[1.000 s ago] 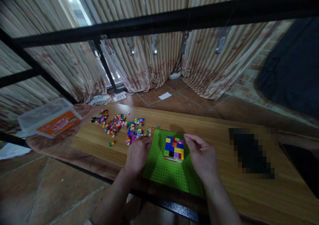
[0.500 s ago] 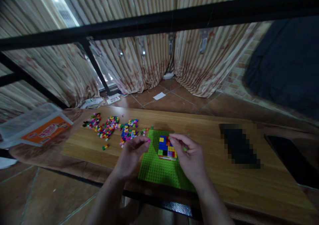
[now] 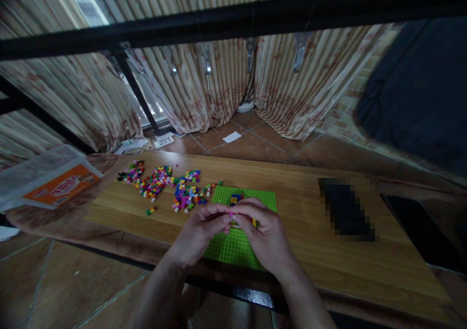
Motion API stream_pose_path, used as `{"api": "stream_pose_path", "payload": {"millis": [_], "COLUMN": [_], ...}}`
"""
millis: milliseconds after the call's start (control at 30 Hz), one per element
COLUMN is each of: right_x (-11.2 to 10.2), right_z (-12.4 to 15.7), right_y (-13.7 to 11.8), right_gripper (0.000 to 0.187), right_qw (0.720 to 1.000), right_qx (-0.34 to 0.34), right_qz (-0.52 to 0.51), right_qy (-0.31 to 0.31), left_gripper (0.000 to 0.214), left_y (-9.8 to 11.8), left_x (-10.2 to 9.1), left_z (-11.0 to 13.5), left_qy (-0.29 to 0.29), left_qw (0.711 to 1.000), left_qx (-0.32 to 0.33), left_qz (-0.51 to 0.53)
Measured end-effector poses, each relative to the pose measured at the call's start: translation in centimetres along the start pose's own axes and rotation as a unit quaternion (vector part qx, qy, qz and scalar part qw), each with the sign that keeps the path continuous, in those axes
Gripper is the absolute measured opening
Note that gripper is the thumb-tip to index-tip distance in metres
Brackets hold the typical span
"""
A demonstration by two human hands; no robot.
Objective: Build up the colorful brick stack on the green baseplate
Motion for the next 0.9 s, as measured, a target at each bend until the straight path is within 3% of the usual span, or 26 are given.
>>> {"api": "stream_pose_path", "payload": {"millis": [67, 233, 300, 700, 900], "right_x": [-1.0, -5.9, -6.7, -3.0, -2.7], "right_z": [0.0, 1.1, 1.5, 0.0, -0.4], "right_y": [0.4, 3.0, 4.0, 5.3, 5.6], "right_gripper": [0.012, 0.010, 0.012, 0.012, 0.011], "right_qw": [0.999, 0.978, 0.970, 0.983, 0.983], "right_qx": [0.006, 0.074, 0.103, 0.071, 0.074], "right_qz": [0.012, 0.066, 0.078, 0.137, 0.131], "right_qy": [0.034, 0.186, 0.206, 0.098, 0.101], "left_gripper": [0.020, 0.017, 0.019, 0.028, 0.025], "left_y": [0.1, 0.3, 0.0, -1.1, -1.1], "left_x": [-0.4, -2.8, -3.4, -2.8, -2.6], "left_z": [-0.1, 0.1, 0.1, -0.4, -0.4], "left_qy": [0.024, 0.136, 0.162, 0.144, 0.126], "left_qw": [1.000, 0.990, 0.987, 0.986, 0.988], "left_qx": [0.005, 0.017, 0.004, -0.020, -0.010], "left_qz": [0.002, -0.018, -0.024, -0.080, -0.085]}}
Point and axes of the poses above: each hand's wrist, its own z-axis away from the middle knuckle, its own x-axis out of the palm, y = z × x, the point moved 10 cm from there along -z, towards the middle knuckle, and after that the axes turned 10 degrees about -x, right-handed, at the moved point
